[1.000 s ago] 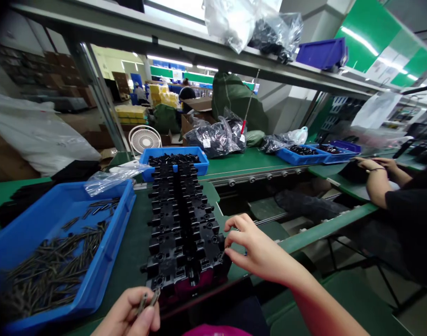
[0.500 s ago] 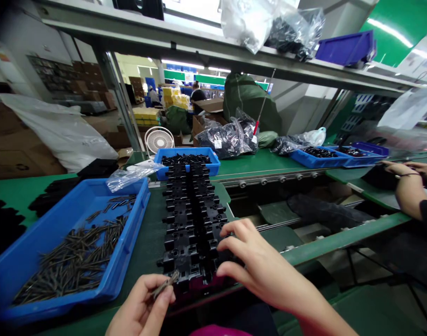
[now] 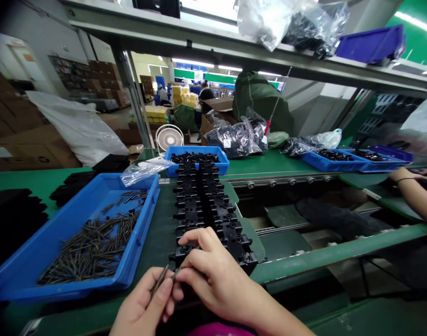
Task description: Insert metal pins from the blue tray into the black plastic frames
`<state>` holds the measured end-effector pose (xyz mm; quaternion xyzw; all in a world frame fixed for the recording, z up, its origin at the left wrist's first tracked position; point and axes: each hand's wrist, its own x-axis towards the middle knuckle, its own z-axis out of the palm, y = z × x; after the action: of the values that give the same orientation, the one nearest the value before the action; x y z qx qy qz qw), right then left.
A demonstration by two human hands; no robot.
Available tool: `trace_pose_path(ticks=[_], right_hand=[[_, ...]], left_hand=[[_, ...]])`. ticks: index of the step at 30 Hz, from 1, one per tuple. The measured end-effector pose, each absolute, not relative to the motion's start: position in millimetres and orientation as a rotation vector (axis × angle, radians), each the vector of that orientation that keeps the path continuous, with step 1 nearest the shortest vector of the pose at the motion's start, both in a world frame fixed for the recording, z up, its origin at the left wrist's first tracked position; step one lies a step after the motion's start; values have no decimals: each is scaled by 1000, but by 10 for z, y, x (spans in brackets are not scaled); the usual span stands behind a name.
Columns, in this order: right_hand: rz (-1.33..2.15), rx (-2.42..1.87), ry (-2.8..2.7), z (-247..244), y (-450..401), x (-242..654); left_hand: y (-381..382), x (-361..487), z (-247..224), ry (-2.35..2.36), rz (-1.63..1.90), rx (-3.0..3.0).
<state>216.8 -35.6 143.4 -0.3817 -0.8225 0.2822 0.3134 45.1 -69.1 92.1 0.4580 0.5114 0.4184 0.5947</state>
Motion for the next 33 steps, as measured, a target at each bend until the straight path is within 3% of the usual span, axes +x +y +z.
trace_pose_path(ticks=[5, 14, 25, 33], right_hand=[[659, -968, -2176, 1375, -368, 2138], [569, -980, -2193, 1323, -331, 2116], [578, -971, -2218, 1353, -333, 2112], [704, -977, -2191, 1340, -303, 1926]], left_hand=[[-629, 512, 875, 972, 1060, 650], [-584, 428, 853, 1024, 1377, 421], [-595, 494, 812, 1057, 1238, 724], [-640, 245, 880, 1365, 1434, 923]])
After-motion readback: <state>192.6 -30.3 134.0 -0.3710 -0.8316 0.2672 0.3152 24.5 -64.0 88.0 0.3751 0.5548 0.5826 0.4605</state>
